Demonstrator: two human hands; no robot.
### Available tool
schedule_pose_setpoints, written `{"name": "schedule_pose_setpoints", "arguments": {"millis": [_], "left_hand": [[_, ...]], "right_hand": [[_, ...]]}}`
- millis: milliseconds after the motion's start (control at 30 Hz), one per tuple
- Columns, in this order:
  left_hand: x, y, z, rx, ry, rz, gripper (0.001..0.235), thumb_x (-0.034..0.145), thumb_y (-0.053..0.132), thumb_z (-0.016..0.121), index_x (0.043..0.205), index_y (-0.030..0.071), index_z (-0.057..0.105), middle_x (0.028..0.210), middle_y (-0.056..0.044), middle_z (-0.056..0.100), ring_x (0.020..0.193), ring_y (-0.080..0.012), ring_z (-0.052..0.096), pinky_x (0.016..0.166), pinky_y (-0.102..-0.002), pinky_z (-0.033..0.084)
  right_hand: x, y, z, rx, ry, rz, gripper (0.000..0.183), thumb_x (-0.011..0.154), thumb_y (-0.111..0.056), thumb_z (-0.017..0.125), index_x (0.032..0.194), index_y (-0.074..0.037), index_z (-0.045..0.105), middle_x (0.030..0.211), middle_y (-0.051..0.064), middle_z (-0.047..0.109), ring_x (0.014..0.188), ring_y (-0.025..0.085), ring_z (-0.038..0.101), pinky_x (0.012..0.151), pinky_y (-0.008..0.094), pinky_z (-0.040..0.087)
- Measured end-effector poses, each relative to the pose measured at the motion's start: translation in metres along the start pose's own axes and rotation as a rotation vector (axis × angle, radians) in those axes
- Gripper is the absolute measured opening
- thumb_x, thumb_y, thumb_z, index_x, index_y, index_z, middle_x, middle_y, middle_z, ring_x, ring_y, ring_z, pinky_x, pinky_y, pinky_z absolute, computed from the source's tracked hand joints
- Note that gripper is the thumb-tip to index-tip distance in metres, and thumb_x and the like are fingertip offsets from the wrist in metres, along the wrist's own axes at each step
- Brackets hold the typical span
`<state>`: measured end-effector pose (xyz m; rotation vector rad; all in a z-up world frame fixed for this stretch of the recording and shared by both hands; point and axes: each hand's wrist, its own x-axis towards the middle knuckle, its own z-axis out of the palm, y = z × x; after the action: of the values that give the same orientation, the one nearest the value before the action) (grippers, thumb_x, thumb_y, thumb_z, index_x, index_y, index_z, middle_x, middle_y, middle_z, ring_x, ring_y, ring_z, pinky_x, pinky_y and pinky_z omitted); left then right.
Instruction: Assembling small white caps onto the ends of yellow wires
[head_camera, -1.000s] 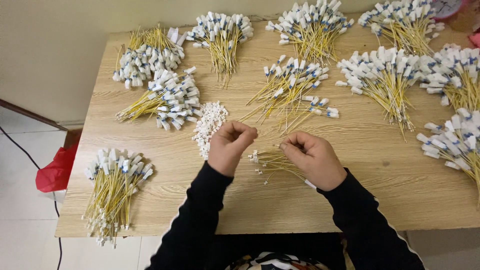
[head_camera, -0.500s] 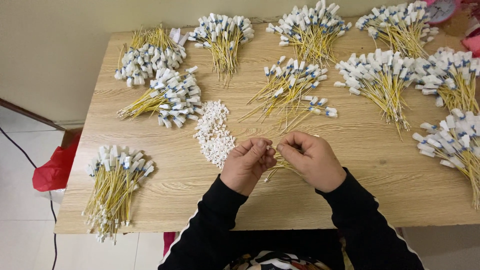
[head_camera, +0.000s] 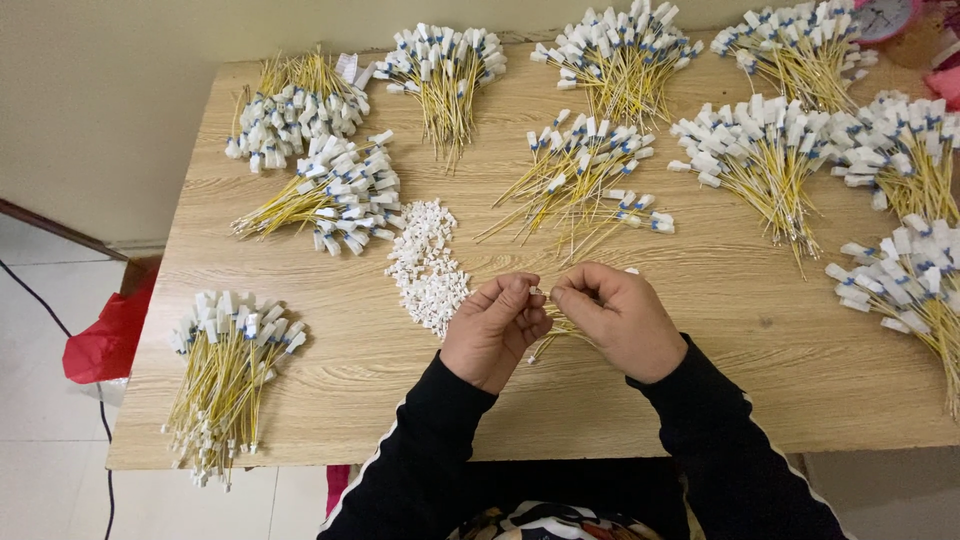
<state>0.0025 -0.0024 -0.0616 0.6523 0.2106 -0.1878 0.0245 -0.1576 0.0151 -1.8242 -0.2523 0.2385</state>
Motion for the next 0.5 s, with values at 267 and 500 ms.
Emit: {"name": "schedule_pose_setpoints", "arguments": {"millis": [267, 500], "left_hand": [[-0.004, 0.001, 0.003, 0.014, 0.014, -0.016, 0.023, 0.092, 0.022, 0.066, 0.104, 0.002, 0.065, 0.080, -0.011, 0.070, 0.069, -0.0164, 0.070, 0.070, -0.031, 0.060], [-0.002, -0.005, 0.002, 0.141, 0.071, 0.075, 0.021, 0.090, 0.021, 0.069, 0.102, 0.003, 0.066, 0.080, -0.010, 0.069, 0.070, -0.0146, 0.068, 0.072, -0.027, 0.058]], "right_hand": [[-0.003, -0.001, 0.001, 0.003, 0.031, -0.003, 0.009, 0.086, -0.008, 0.065, 0.081, -0.002, 0.070, 0.061, 0.003, 0.055, 0.064, 0.012, 0.049, 0.059, 0.026, 0.043], [-0.004, -0.005, -0.001, -0.179, 0.051, 0.004, 0.008, 0.083, -0.014, 0.069, 0.079, -0.006, 0.071, 0.059, 0.007, 0.064, 0.058, 0.013, 0.054, 0.058, 0.028, 0.047]]}}
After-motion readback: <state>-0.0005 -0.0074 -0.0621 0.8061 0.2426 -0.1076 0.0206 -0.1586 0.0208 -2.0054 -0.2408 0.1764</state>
